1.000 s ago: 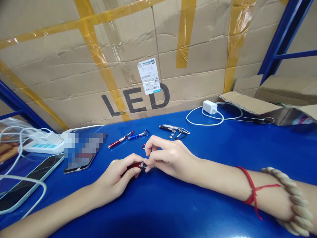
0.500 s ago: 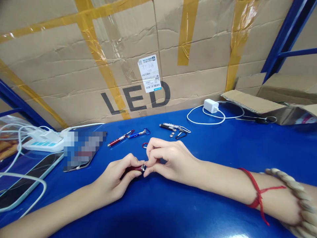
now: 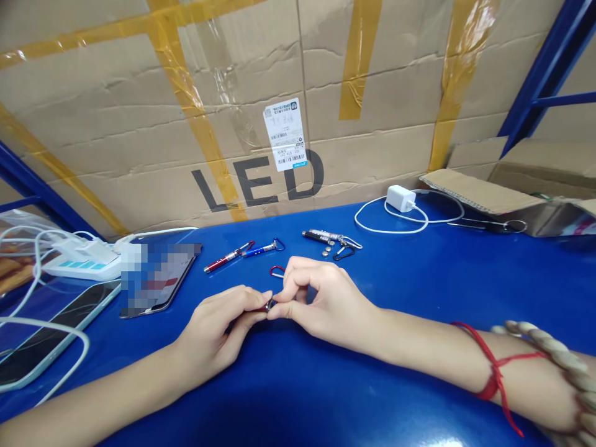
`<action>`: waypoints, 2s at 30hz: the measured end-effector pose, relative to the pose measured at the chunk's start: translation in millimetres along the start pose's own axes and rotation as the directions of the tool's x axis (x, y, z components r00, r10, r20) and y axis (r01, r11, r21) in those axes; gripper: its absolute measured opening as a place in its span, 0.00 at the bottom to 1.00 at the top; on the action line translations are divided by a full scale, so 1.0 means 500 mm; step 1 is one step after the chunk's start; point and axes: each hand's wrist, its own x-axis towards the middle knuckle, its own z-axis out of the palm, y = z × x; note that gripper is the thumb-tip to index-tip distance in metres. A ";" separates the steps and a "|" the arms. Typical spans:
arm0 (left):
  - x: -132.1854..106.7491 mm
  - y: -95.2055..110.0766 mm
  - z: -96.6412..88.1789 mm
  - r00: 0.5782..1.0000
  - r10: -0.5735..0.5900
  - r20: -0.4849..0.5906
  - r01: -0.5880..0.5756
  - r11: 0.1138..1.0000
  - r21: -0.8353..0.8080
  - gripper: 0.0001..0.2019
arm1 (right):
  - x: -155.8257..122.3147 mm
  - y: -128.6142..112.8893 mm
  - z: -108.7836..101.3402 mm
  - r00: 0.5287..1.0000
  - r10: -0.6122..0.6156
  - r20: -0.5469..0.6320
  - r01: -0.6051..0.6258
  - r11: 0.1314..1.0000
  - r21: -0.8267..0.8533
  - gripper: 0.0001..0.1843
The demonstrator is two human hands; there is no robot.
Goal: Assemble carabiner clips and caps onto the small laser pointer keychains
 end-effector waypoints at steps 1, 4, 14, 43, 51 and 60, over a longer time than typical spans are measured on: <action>0.001 0.000 -0.001 1.000 -0.017 0.005 0.017 1.000 0.008 0.05 | 0.002 0.000 0.001 0.999 0.047 -0.001 -0.047 0.999 0.019 0.10; 0.005 0.002 -0.005 0.994 -0.098 0.056 0.098 0.995 0.001 0.10 | 0.006 0.001 0.004 0.980 0.196 0.023 -0.197 0.976 0.093 0.13; 0.013 0.002 -0.010 0.956 -0.268 0.120 0.285 0.946 -0.155 0.08 | 0.013 0.011 0.003 0.897 0.423 0.129 -0.442 0.868 0.226 0.13; 0.007 -0.009 -0.008 0.977 -0.142 0.159 0.168 0.972 -0.164 0.18 | 0.005 0.008 -0.006 0.982 0.176 0.065 -0.185 0.969 0.164 0.08; -0.002 -0.007 -0.004 0.984 -0.066 0.163 0.084 0.991 -0.107 0.18 | -0.005 -0.005 0.006 0.972 0.230 0.056 -0.236 0.959 0.155 0.10; -0.001 -0.008 0.002 0.990 -0.036 0.133 0.044 0.997 -0.056 0.14 | 0.008 -0.017 0.010 0.777 0.591 0.218 -0.629 0.715 0.304 0.18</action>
